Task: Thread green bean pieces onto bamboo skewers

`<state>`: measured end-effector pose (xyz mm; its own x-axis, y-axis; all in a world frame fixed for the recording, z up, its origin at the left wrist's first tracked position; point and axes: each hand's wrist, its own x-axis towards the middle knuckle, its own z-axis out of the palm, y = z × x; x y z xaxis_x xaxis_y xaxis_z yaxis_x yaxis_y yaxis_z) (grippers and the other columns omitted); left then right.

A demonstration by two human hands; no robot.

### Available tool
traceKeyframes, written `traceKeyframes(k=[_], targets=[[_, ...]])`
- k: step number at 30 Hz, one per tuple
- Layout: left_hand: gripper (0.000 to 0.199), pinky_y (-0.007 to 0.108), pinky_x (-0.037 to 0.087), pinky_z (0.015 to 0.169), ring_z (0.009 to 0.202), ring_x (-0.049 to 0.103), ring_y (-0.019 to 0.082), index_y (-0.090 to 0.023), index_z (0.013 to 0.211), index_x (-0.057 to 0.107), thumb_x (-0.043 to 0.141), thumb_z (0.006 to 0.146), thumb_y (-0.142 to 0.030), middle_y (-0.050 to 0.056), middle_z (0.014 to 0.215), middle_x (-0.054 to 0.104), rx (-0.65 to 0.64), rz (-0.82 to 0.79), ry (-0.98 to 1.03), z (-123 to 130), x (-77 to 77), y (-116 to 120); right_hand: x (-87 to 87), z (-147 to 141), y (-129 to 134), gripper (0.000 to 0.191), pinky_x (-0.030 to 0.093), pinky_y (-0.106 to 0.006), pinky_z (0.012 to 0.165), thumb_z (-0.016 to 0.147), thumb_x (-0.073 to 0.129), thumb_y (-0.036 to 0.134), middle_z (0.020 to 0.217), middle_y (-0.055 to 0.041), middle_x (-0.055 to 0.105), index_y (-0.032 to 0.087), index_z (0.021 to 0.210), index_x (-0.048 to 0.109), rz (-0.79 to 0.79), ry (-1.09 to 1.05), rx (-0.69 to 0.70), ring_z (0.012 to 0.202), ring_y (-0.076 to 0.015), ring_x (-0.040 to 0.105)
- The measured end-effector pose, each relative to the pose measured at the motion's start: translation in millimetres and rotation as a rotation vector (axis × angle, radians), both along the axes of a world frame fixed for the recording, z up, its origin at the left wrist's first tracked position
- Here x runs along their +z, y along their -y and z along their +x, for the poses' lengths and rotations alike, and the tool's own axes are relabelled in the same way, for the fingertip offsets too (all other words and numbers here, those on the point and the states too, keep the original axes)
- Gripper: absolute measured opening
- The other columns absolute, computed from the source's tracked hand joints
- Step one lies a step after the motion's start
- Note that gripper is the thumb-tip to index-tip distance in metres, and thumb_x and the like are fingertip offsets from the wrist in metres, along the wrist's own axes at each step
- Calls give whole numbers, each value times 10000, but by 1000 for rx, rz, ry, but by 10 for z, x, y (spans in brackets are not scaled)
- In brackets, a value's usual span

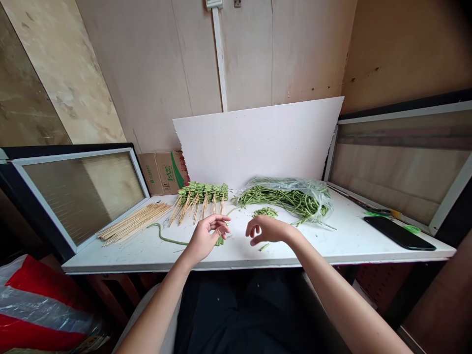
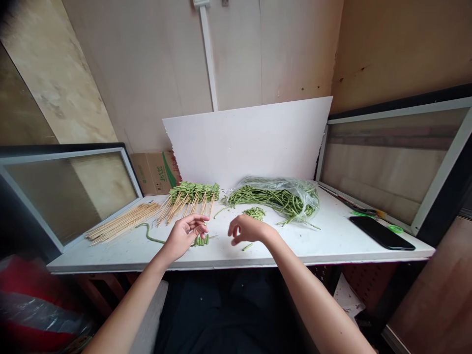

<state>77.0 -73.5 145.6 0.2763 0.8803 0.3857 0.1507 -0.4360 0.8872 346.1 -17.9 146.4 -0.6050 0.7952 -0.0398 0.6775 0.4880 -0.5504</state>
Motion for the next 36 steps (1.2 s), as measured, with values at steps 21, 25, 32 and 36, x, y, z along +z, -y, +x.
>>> traceKeyframes(k=[21, 25, 32, 36], targets=[[358, 317, 582, 781, 768, 726, 174, -145, 1146, 724, 711, 975, -460, 87, 915, 752, -11, 2, -34, -31, -66, -49, -310, 182, -263, 225, 496, -294, 692, 816, 780, 306, 936, -119, 807, 171, 982, 849, -15, 179, -185, 812, -241, 720], [418, 331, 587, 826, 818, 734, 183, -133, 1254, 711, 679, 995, -459, 86, 930, 740, -33, 7, -3, -31, -95, -81, -338, 189, -303, 182, 500, -294, 707, 859, 741, 286, 918, -134, 800, 159, 941, 841, 55, 183, -226, 783, -234, 707], [498, 371, 588, 897, 873, 742, 203, -136, 1363, 650, 711, 977, -445, 80, 945, 730, -46, -1, 25, -24, -95, -83, -80, 43, -90, 325, 500, -277, 728, 976, 626, 408, 1042, -115, 812, 183, 1109, 819, 118, -100, -62, 866, -223, 727], [474, 359, 588, 888, 863, 740, 199, -138, 1317, 662, 713, 973, -460, 86, 943, 743, -31, 11, 26, -12, -78, -81, 186, -65, 229, 350, 531, -279, 767, 917, 709, 475, 953, -83, 826, 182, 1055, 840, -112, -105, 230, 868, -227, 748]])
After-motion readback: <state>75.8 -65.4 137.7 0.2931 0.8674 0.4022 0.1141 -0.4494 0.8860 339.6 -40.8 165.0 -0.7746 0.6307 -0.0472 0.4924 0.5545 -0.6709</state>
